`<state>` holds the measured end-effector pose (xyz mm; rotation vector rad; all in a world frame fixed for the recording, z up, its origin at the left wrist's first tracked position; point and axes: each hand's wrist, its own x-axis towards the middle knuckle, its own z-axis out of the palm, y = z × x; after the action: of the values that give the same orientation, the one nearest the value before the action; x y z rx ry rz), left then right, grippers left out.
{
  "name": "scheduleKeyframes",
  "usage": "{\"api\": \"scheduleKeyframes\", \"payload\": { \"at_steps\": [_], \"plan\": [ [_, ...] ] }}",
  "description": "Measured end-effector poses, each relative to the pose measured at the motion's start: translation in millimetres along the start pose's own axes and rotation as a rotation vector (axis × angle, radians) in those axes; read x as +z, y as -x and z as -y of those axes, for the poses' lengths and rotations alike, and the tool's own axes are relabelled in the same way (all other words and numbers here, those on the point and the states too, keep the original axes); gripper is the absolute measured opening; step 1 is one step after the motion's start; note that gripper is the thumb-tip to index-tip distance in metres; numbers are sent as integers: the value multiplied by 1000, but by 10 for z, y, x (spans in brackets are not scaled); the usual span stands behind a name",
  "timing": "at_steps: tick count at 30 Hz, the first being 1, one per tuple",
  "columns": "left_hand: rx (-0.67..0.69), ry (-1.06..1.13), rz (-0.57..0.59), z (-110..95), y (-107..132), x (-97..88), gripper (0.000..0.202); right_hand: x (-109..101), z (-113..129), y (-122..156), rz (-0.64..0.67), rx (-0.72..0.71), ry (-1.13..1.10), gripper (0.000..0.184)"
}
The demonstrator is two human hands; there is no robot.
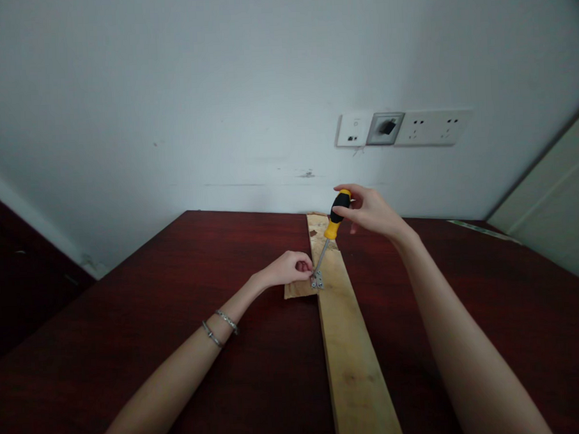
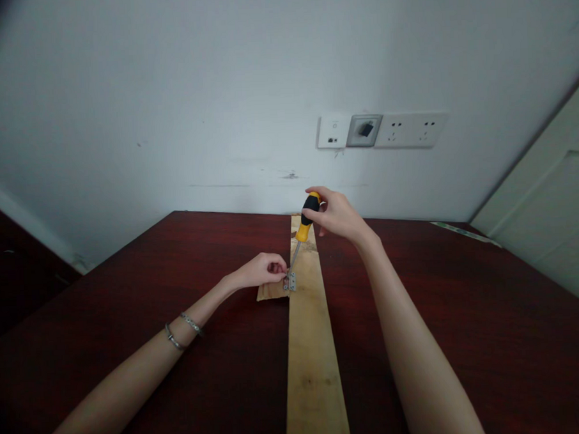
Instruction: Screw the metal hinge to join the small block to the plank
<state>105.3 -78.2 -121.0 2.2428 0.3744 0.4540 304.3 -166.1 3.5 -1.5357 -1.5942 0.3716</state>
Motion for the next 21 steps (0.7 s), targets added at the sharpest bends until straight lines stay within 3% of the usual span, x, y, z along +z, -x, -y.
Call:
{"api": "scheduleKeyframes", "payload": {
  "at_steps": [21],
  "plan": [
    [-33,-28,6,45,8,45,9,-17,-20,0,32,-25,-19,50]
  ]
}}
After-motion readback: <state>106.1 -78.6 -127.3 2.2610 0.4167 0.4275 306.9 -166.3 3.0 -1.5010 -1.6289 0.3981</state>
